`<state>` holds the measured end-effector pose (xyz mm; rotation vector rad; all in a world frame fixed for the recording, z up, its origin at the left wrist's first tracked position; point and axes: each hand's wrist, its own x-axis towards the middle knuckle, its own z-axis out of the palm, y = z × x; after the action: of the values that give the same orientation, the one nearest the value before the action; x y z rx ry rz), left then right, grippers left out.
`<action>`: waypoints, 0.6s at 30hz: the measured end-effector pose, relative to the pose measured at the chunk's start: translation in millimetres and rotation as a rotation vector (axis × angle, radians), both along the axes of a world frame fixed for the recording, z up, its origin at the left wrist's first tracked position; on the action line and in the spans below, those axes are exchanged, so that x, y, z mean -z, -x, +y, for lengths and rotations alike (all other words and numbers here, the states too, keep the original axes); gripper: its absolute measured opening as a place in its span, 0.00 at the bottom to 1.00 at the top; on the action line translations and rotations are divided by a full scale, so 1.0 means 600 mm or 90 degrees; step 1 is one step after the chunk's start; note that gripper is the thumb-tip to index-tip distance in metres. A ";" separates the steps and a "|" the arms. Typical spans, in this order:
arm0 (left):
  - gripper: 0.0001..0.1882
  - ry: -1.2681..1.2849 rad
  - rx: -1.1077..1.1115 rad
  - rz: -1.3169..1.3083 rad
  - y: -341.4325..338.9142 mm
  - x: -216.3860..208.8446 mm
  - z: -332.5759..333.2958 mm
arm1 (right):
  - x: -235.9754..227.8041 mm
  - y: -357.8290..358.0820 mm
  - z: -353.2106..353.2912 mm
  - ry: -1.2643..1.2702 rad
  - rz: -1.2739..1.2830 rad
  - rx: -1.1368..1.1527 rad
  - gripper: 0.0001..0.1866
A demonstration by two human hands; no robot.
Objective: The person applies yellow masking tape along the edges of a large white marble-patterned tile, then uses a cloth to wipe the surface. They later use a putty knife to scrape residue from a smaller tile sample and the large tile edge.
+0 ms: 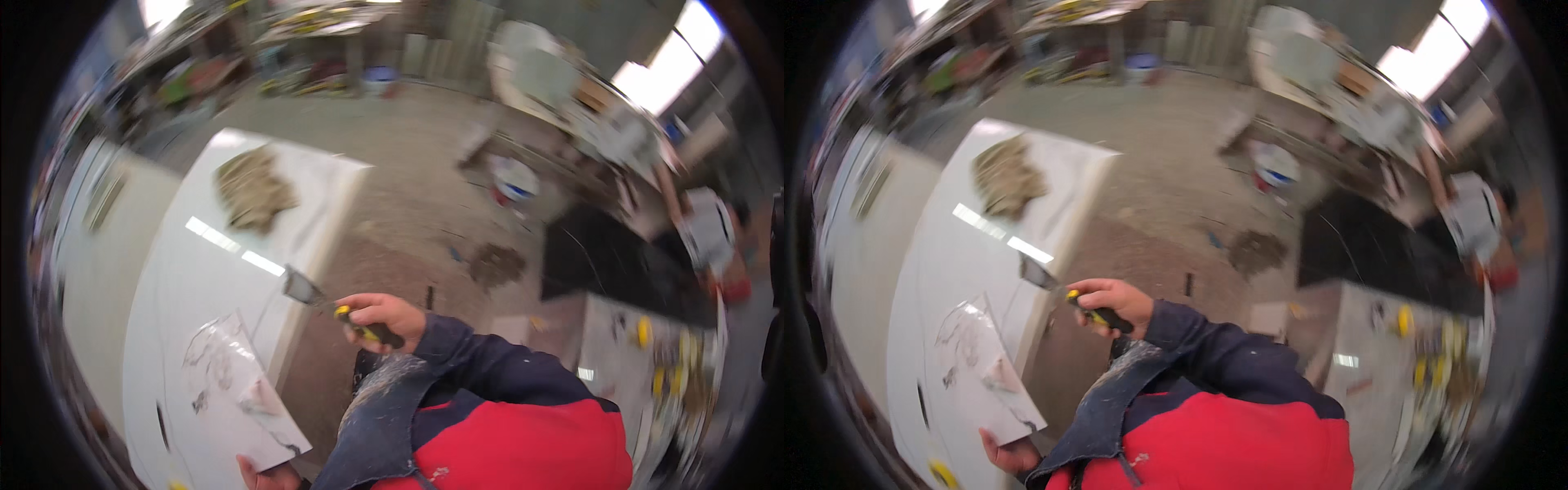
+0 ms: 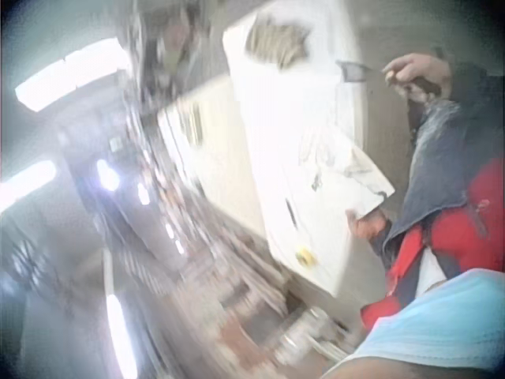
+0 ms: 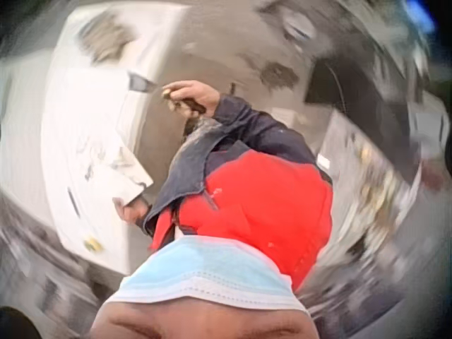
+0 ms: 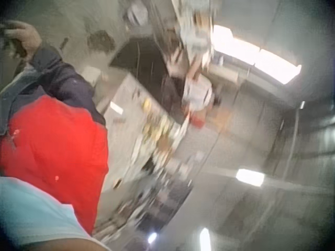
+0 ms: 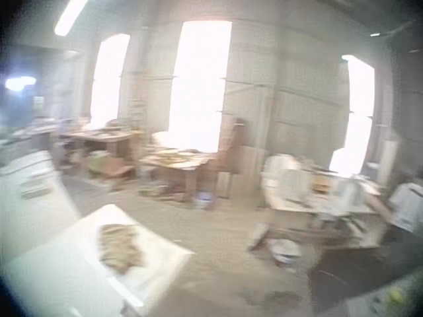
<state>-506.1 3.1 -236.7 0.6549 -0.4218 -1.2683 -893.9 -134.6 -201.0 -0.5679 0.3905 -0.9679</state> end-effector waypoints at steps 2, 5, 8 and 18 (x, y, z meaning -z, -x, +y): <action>0.36 -0.009 0.049 -0.003 0.088 -0.046 0.072 | -0.006 0.091 0.156 -0.006 -0.018 0.078 0.21; 0.29 -0.113 -0.202 -0.020 0.061 -0.078 0.199 | -0.049 0.122 0.358 0.007 -0.078 0.081 0.22; 0.25 -0.172 0.012 0.012 0.085 -0.173 -0.147 | -0.155 0.132 0.291 -0.016 -0.025 0.359 0.23; 0.32 -0.270 0.359 -0.213 0.329 -0.244 -0.304 | -0.106 0.338 0.145 -0.059 -0.094 0.367 0.23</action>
<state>-703.4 -179.2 -90.5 1.1717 -0.6491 -1.8145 -1096.4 -47.4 -137.4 -0.2965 0.4755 -1.5268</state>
